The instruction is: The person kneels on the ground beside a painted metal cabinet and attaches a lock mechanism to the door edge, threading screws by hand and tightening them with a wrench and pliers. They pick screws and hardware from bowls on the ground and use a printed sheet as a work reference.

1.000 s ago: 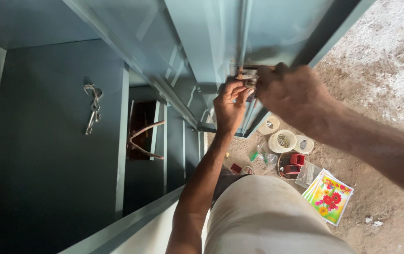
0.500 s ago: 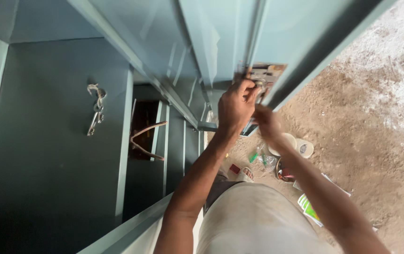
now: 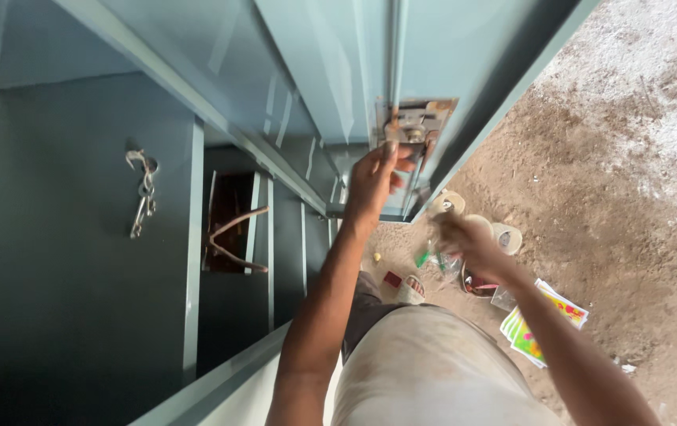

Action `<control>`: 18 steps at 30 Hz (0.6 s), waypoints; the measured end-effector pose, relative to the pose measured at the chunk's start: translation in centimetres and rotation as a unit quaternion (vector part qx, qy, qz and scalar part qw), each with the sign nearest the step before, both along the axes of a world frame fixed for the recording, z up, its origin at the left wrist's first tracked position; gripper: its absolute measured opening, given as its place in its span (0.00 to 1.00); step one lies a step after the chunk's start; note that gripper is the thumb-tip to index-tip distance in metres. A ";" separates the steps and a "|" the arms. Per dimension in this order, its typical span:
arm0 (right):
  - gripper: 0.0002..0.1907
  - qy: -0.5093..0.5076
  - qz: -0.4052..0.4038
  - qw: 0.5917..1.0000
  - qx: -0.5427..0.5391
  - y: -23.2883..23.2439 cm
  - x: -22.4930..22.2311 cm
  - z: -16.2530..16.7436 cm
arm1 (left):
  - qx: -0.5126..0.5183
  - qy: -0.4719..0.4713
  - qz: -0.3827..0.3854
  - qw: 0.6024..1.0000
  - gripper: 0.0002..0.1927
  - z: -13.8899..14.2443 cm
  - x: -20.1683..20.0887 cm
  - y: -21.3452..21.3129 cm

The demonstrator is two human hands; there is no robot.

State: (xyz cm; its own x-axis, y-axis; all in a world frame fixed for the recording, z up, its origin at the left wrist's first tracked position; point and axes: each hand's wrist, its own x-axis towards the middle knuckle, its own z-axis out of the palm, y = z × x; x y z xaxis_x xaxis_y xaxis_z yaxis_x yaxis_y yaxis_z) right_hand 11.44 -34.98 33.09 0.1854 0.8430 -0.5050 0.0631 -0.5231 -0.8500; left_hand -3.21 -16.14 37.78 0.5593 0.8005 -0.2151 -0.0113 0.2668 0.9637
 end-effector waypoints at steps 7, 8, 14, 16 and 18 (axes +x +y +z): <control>0.15 -0.384 0.049 0.921 0.041 -3.2 5.4 8.8 | -0.244 -0.273 -0.088 0.927 0.20 -3.1 2.7 1.1; 0.15 -0.427 0.064 0.899 0.079 -3.1 5.5 10.1 | -0.257 -0.276 -0.083 0.923 0.19 -3.3 2.8 1.1; 0.14 -0.596 0.110 0.783 0.140 0.0 4.8 17.1 | -0.337 -0.328 -0.111 0.876 0.16 -3.2 2.9 1.7; 0.15 -0.641 0.128 0.745 0.134 1.2 4.3 18.9 | -0.336 -0.332 -0.082 0.877 0.14 -3.1 3.3 1.6; 0.15 -0.683 0.166 0.704 0.099 2.3 3.5 20.4 | -0.324 -0.333 -0.030 0.885 0.11 -3.1 3.7 1.3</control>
